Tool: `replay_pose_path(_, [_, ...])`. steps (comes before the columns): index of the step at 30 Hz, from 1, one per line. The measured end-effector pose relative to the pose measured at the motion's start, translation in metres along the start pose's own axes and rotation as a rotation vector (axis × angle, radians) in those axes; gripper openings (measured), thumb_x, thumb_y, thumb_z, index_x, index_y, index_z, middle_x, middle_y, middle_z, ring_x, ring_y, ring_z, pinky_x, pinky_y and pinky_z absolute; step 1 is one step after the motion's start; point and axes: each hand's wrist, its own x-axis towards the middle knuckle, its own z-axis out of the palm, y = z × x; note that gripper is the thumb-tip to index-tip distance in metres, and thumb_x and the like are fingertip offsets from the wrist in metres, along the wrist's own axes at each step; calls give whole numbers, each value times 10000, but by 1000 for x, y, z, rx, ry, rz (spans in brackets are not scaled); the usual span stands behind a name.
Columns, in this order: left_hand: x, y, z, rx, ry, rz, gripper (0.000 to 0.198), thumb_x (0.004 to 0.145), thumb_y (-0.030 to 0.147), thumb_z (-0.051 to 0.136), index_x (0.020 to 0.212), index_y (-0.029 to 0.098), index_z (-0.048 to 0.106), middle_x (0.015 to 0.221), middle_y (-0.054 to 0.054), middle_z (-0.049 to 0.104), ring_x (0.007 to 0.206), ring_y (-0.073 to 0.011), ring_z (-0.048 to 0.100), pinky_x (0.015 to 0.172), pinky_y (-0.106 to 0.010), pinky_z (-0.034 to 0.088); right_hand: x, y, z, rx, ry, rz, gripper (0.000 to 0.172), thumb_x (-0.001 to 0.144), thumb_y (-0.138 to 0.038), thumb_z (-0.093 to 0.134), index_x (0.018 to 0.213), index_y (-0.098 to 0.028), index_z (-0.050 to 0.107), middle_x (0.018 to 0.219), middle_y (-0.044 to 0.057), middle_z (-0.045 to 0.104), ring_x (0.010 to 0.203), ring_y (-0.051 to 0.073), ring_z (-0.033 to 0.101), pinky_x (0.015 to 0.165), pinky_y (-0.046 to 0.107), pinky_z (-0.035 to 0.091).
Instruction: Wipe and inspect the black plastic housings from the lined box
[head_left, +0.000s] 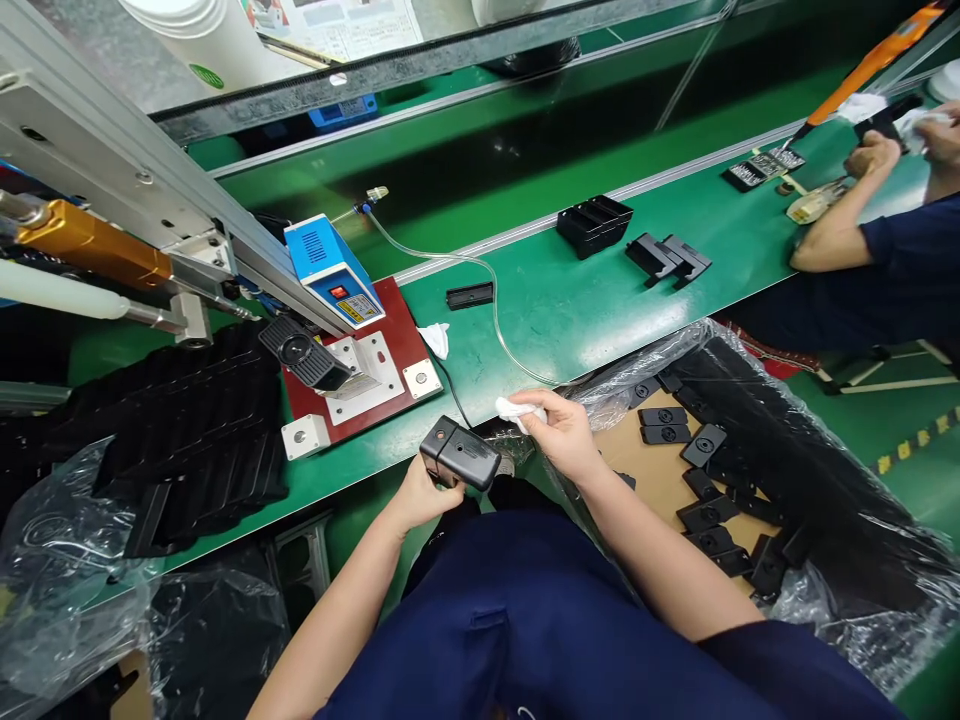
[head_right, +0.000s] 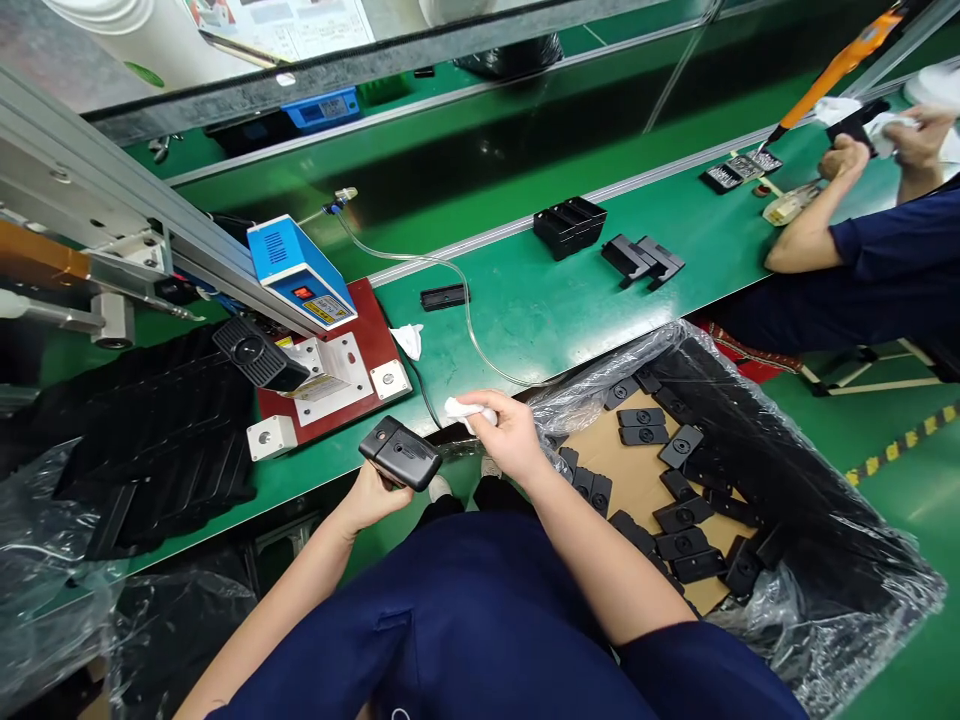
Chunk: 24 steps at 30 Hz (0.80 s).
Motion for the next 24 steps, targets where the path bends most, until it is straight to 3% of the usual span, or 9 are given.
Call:
replay_pose_path(3, [1,-5,1,-8,3,3,263,539,131,682,565,176,424,501,41,451,492,-79,419,452,-203,337,-1,-21,3,27,-93,-124,125,817,-205,616,887,-215,718,934,42,687,903,185,637,805,321,511])
replay_pose_path(6, [3,-5,3,-93,22,-26,273,564,188,723,581,172,451,524,37,463,504,-92,452,472,-229,424,-7,-35,7,-29,-186,-220,167,829,-141,581,900,-209,715,934,47,676,875,169,638,771,300,516])
replay_pose_path(10, [5,-1,7,-326,140,-109,275,600,269,748,719,154,528,633,21,521,587,-123,533,566,-298,537,-25,-25,2,-194,-245,-254,205,841,-110,537,909,-202,708,927,57,662,858,165,634,741,292,517])
replay_pose_path(17, [3,16,15,-401,307,-219,412,596,263,764,920,159,531,758,20,502,673,-123,532,573,-297,567,-26,-5,-9,-269,-57,-125,174,842,-152,556,900,-224,704,927,37,660,865,168,626,758,288,506])
replay_pose_path(24, [-1,38,27,-351,316,-326,412,594,262,758,929,169,537,713,31,492,583,-93,501,455,-208,492,-16,-11,-6,-298,8,-157,188,824,-140,549,901,-217,703,929,33,661,871,168,623,800,302,497])
